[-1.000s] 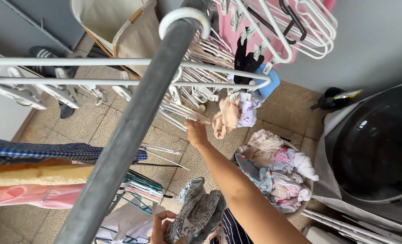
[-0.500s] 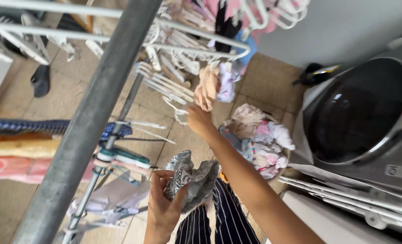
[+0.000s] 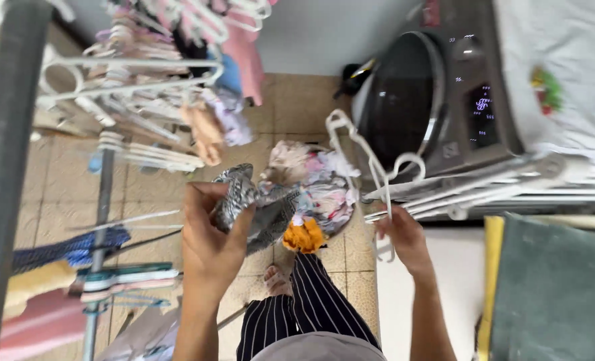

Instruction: Hanging various pieces of laundry on a drying rack.

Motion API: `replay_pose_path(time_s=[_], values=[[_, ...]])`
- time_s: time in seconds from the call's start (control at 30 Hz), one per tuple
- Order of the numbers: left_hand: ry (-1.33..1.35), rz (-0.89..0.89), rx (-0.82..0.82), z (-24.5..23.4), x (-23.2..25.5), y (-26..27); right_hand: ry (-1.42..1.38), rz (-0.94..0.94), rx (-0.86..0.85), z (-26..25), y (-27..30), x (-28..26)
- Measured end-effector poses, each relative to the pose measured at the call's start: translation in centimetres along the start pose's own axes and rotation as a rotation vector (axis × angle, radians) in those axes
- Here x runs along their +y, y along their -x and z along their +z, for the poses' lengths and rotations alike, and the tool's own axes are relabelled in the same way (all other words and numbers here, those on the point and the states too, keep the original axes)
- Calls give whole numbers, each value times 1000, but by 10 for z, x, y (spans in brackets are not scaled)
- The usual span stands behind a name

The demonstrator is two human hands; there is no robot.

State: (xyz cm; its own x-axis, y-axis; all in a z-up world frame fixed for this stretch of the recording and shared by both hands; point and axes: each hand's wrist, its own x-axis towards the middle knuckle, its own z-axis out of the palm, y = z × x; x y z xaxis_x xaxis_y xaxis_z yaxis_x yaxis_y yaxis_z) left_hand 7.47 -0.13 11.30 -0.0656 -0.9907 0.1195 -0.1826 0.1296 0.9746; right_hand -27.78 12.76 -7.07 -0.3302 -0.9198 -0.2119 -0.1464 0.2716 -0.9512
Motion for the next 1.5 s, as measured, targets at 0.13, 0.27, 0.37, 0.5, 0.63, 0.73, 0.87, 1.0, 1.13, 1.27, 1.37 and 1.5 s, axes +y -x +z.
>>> replay_pose_path(time_s=[0.13, 0.27, 0.37, 0.5, 0.63, 0.73, 0.87, 1.0, 1.13, 1.27, 1.37, 1.5], values=[[-39, 80, -32, 21, 35, -22, -165, -176, 237, -6, -4, -52], [-180, 44, -79, 42, 76, -47, -525, -509, 206, -5, -6, -155], [-164, 46, -126, 63, 87, -55, -684, -673, 19, 12, -12, -189], [-87, 77, -151, 74, 101, -72, -757, -698, -329, 39, -40, -163], [109, 133, -199, 51, 83, -95, -353, -578, -350, 15, -76, -118], [150, 189, -203, 24, 68, -109, 223, -660, -150, -28, -93, -118], [-130, 77, -76, 7, 63, -117, 647, -687, 100, -56, -85, -193], [-276, -19, -21, 6, 78, -120, 920, -836, 73, -59, -84, -218], [-214, 71, -33, 24, 89, -130, 825, -815, -184, -53, -87, -222], [-358, 672, -28, 48, 105, -112, 482, -697, -137, -61, -88, -224], [-580, 867, 17, 59, 93, -103, 440, -668, -91, -62, -86, -233], [-543, 698, -68, 49, 71, -103, 457, -742, -262, -70, -70, -267]])
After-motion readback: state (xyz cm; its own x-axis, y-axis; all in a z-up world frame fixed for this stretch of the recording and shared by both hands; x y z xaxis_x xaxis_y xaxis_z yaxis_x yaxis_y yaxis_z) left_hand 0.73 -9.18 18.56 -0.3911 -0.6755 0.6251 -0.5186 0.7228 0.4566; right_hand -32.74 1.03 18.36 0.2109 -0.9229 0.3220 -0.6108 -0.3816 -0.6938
